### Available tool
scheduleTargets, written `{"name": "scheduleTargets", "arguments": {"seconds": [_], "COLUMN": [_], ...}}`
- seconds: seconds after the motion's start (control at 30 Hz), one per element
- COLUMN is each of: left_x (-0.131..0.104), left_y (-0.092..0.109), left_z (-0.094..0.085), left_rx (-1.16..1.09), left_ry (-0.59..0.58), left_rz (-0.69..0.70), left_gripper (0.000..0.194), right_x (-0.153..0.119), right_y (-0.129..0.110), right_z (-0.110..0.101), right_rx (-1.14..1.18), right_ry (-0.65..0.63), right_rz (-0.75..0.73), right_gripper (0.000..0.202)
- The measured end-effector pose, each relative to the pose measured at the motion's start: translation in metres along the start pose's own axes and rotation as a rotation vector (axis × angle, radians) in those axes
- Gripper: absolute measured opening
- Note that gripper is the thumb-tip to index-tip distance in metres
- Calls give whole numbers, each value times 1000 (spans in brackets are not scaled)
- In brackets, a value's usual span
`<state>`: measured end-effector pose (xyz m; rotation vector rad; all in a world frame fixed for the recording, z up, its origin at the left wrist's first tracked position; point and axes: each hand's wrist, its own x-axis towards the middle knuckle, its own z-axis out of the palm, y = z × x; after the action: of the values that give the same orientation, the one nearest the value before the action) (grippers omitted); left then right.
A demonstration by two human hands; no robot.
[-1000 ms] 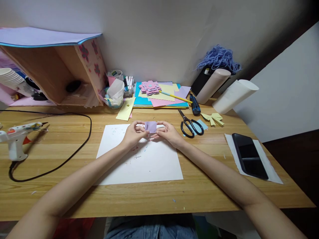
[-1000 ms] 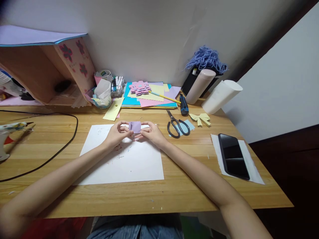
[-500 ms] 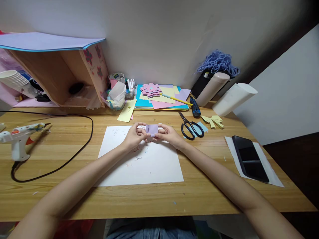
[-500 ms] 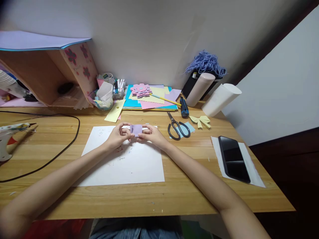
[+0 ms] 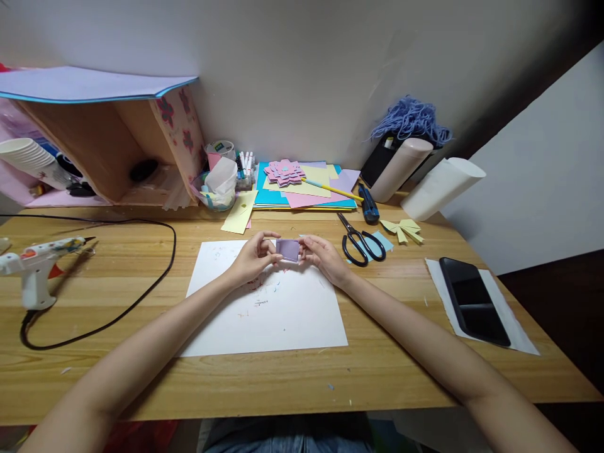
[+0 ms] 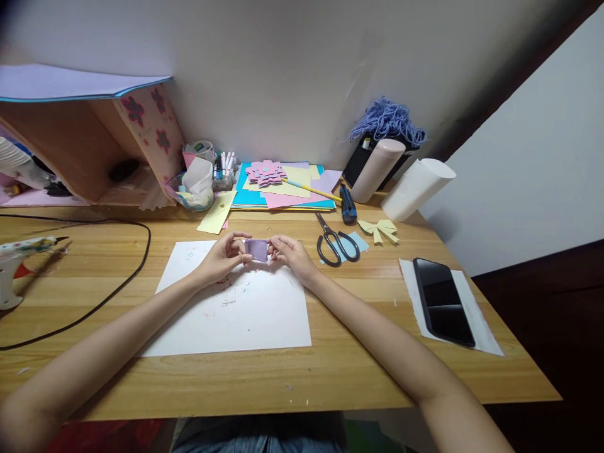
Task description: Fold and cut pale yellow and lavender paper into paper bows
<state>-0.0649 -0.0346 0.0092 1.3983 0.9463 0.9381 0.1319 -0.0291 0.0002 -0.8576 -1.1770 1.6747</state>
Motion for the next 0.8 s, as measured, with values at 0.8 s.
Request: {"name": "scheduleTargets", "arguments": {"seconds": [0.8], "left_x": [-8], "left_y": [4], "left_z": [10], "left_rx": [273], "left_ry": [251], "left_rz": [68], "left_gripper": [28], "right_x": [-9], "right_y": [-1], "right_z": [6], "right_rx": [-391], "right_ry": [121], "right_rz": [-228], "right_gripper": [22]}}
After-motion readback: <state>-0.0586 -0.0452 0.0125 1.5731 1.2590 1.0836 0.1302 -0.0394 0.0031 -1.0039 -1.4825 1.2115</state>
